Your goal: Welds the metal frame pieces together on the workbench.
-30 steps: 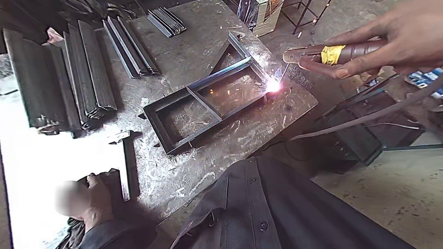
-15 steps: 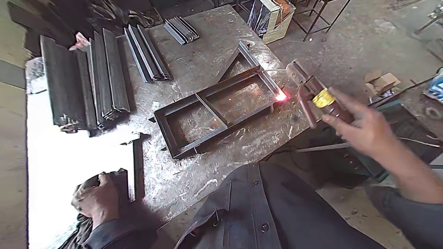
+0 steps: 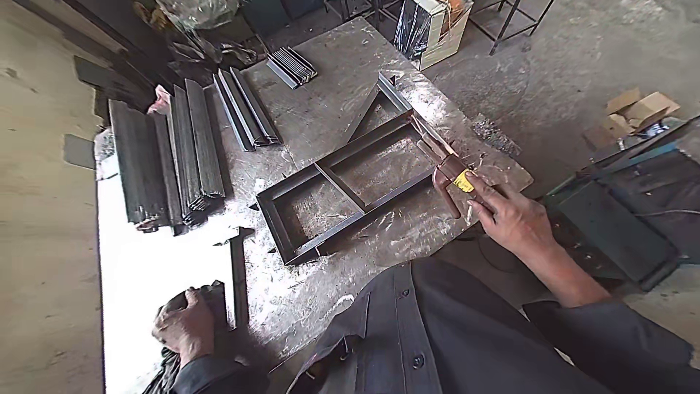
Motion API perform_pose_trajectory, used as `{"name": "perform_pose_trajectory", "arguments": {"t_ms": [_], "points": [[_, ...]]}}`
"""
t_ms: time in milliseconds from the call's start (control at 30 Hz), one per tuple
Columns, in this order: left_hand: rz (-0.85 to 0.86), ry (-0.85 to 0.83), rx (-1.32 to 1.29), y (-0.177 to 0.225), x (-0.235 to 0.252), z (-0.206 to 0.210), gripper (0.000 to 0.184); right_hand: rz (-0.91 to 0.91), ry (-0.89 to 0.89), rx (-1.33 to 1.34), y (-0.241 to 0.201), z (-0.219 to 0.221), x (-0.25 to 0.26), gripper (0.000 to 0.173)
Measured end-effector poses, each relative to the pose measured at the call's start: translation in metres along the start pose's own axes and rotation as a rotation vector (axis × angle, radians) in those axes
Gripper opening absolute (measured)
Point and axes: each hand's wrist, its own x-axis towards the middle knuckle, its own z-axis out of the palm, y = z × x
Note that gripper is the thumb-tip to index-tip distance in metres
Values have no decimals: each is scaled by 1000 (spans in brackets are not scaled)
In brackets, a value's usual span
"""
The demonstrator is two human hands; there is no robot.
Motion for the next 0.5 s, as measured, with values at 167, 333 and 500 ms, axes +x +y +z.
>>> {"name": "perform_pose_trajectory", "arguments": {"t_ms": [167, 333, 500], "points": [[-5, -9, -16, 7, -5, -4, 50, -31, -4, -57, 6, 19, 9, 50], [-9, -6, 21, 5, -3, -2, 52, -43, 22, -82, 6, 26, 4, 47], [-20, -8, 16, 6, -3, -2, 50, -42, 34, -84, 4, 26, 3, 47]]}}
